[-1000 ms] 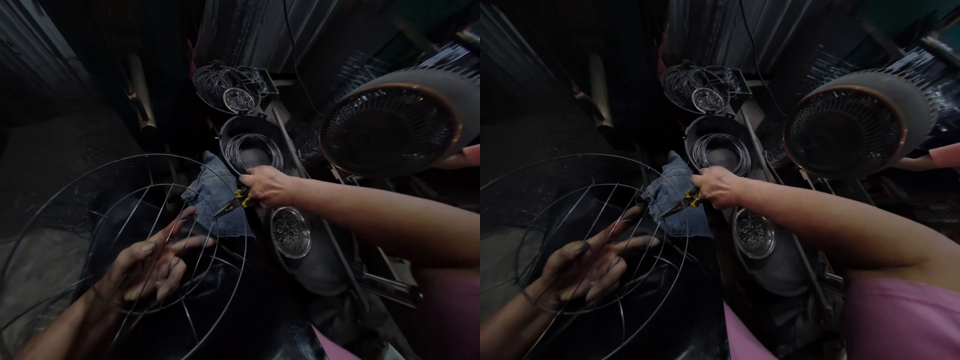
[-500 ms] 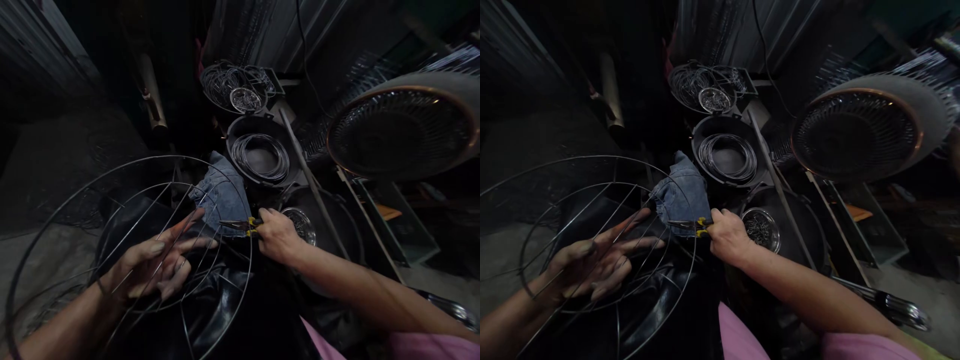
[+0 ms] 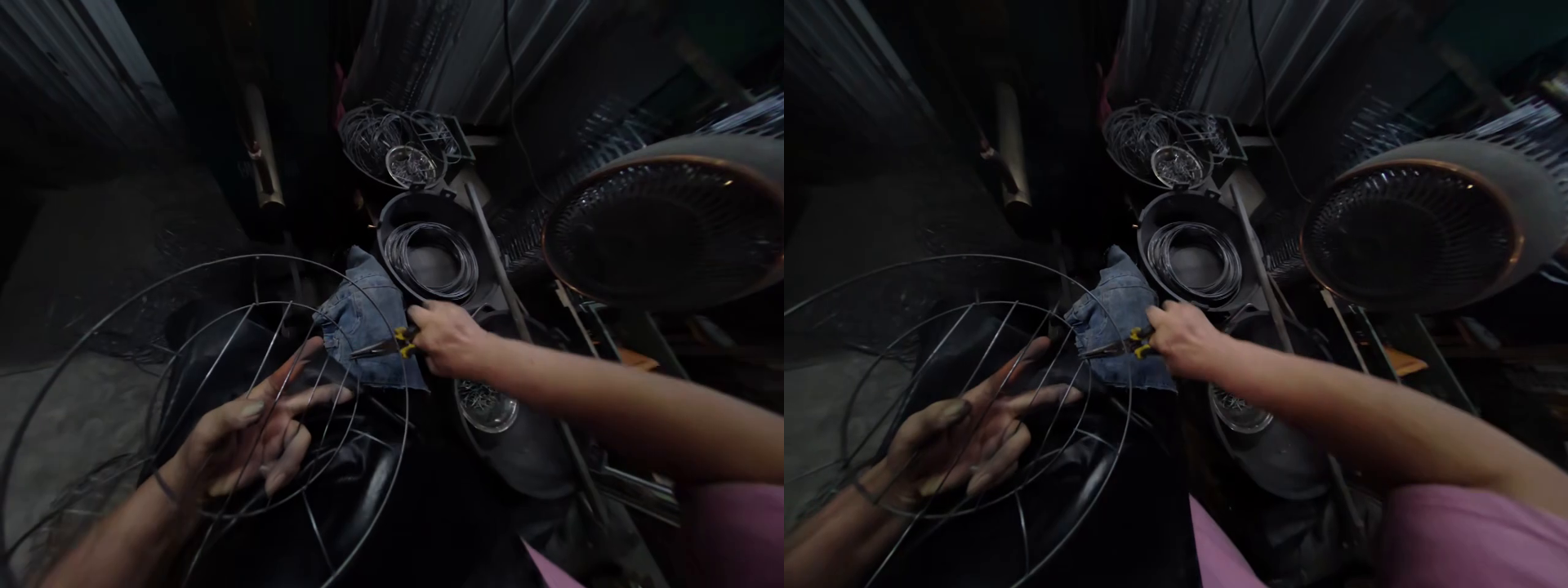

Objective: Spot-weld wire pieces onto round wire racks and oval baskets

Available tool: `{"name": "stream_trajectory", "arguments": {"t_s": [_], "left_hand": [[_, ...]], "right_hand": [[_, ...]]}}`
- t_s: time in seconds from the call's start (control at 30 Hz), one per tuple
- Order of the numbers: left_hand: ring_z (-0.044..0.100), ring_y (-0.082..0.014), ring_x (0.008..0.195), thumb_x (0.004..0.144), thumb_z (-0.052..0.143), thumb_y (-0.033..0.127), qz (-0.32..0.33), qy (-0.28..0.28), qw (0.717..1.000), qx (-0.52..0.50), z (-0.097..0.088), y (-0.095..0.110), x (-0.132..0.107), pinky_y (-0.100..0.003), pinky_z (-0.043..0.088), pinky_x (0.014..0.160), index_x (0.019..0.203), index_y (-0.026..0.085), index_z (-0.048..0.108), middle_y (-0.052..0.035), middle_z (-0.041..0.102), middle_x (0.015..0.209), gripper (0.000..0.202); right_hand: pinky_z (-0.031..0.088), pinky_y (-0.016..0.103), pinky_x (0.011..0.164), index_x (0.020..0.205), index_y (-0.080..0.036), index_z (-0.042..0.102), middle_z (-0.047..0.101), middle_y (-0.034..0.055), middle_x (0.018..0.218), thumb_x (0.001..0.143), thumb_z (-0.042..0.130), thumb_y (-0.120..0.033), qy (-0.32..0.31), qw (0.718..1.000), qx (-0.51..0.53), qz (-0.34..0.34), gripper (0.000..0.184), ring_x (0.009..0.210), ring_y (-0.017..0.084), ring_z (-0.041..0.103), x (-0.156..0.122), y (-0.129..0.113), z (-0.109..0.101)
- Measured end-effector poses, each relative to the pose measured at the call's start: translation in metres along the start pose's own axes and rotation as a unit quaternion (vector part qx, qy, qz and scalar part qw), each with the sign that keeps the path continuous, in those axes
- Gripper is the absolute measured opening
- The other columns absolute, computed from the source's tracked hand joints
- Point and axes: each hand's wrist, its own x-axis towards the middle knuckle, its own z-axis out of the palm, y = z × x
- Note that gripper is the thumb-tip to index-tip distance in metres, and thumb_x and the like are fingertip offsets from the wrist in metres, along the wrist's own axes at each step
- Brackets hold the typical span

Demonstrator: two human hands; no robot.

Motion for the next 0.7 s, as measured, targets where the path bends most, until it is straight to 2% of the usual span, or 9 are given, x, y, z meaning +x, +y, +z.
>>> {"name": "stream_trajectory", "arguments": {"t_s": [0.13, 0.2, 0.27, 0.33, 0.47, 0.53, 0.6, 0.7], "left_hand": [[0.059, -0.0084, 0.055, 0.083, 0.056, 0.040, -0.013, -0.018, 1.000, 0.004, -0.002, 0.005, -0.003, -0.017, 0.035, 0.040, 0.151, 0.036, 0.011, -0.0238, 0.037, 0.146, 0.082], [0.058, -0.0084, 0.055, 0.083, 0.056, 0.040, -0.021, -0.014, 1.000, 0.011, -0.001, 0.007, -0.002, -0.017, 0.035, 0.040, 0.151, 0.035, 0.013, -0.0237, 0.038, 0.145, 0.080], [0.058, -0.0081, 0.054, 0.085, 0.053, 0.039, -0.036, -0.013, 0.999, 0.006, 0.000, 0.007, 0.000, -0.016, 0.033, 0.039, 0.151, 0.034, 0.013, -0.0235, 0.041, 0.143, 0.077], [0.057, -0.0077, 0.054, 0.086, 0.051, 0.037, -0.049, -0.020, 0.999, -0.007, 0.001, 0.005, 0.001, -0.015, 0.031, 0.038, 0.151, 0.034, 0.012, -0.0234, 0.043, 0.141, 0.076], [0.059, -0.0084, 0.057, 0.086, 0.052, 0.035, -0.041, -0.015, 0.999, -0.004, 0.000, 0.000, 0.002, -0.017, 0.039, 0.043, 0.151, 0.037, 0.009, -0.0228, 0.041, 0.143, 0.079], [0.059, -0.0089, 0.058, 0.086, 0.053, 0.035, -0.024, -0.007, 1.000, 0.002, 0.000, 0.000, 0.000, -0.019, 0.041, 0.045, 0.151, 0.039, 0.008, -0.0221, 0.040, 0.144, 0.079], [0.059, -0.0087, 0.057, 0.086, 0.052, 0.036, 0.000, 0.004, 1.000, 0.005, 0.001, 0.000, -0.002, -0.019, 0.042, 0.045, 0.151, 0.040, 0.008, -0.0215, 0.040, 0.145, 0.079], [0.058, -0.0079, 0.055, 0.086, 0.053, 0.035, 0.016, 0.015, 1.000, -0.001, 0.002, 0.003, -0.007, -0.019, 0.040, 0.043, 0.151, 0.040, 0.010, -0.0213, 0.041, 0.144, 0.078]], "right_hand": [[0.036, 0.033, 0.062, 0.072, -0.016, 0.072, 0.059, 0.0137, 0.090, 0.075, 0.057, -0.020, 0.001, 0.992, 0.055, 0.117, 0.016, 0.079, 0.023, 0.052, -0.029, -0.046, 0.017], [0.038, 0.033, 0.064, 0.074, -0.016, 0.072, 0.059, 0.0134, 0.090, 0.074, 0.057, -0.021, 0.002, 0.987, 0.073, 0.145, 0.016, 0.079, 0.024, 0.053, -0.036, -0.056, 0.025], [0.039, 0.033, 0.065, 0.075, -0.016, 0.073, 0.059, 0.0130, 0.090, 0.072, 0.058, -0.020, 0.000, 0.990, 0.081, 0.117, 0.016, 0.079, 0.023, 0.053, -0.034, -0.051, 0.030], [0.039, 0.032, 0.064, 0.076, -0.015, 0.072, 0.059, 0.0129, 0.091, 0.071, 0.058, -0.020, -0.007, 0.997, 0.068, 0.048, 0.015, 0.079, 0.023, 0.053, -0.025, -0.033, 0.028], [0.036, 0.033, 0.063, 0.074, -0.015, 0.070, 0.059, 0.0130, 0.095, 0.071, 0.060, -0.019, -0.004, 0.998, -0.001, -0.059, 0.012, 0.080, 0.023, 0.052, 0.006, 0.017, 0.009], [0.036, 0.033, 0.064, 0.074, -0.016, 0.070, 0.060, 0.0129, 0.098, 0.072, 0.059, -0.019, 0.010, 0.996, -0.020, -0.092, 0.011, 0.082, 0.024, 0.051, 0.018, 0.029, -0.001], [0.036, 0.033, 0.064, 0.075, -0.016, 0.070, 0.060, 0.0131, 0.097, 0.073, 0.059, -0.021, 0.015, 0.996, -0.020, -0.088, 0.013, 0.083, 0.024, 0.052, 0.020, 0.022, -0.005], [0.035, 0.032, 0.061, 0.077, -0.015, 0.072, 0.059, 0.0130, 0.093, 0.073, 0.058, -0.023, 0.013, 1.000, 0.029, 0.004, 0.017, 0.078, 0.023, 0.053, 0.003, -0.012, 0.003]]}}
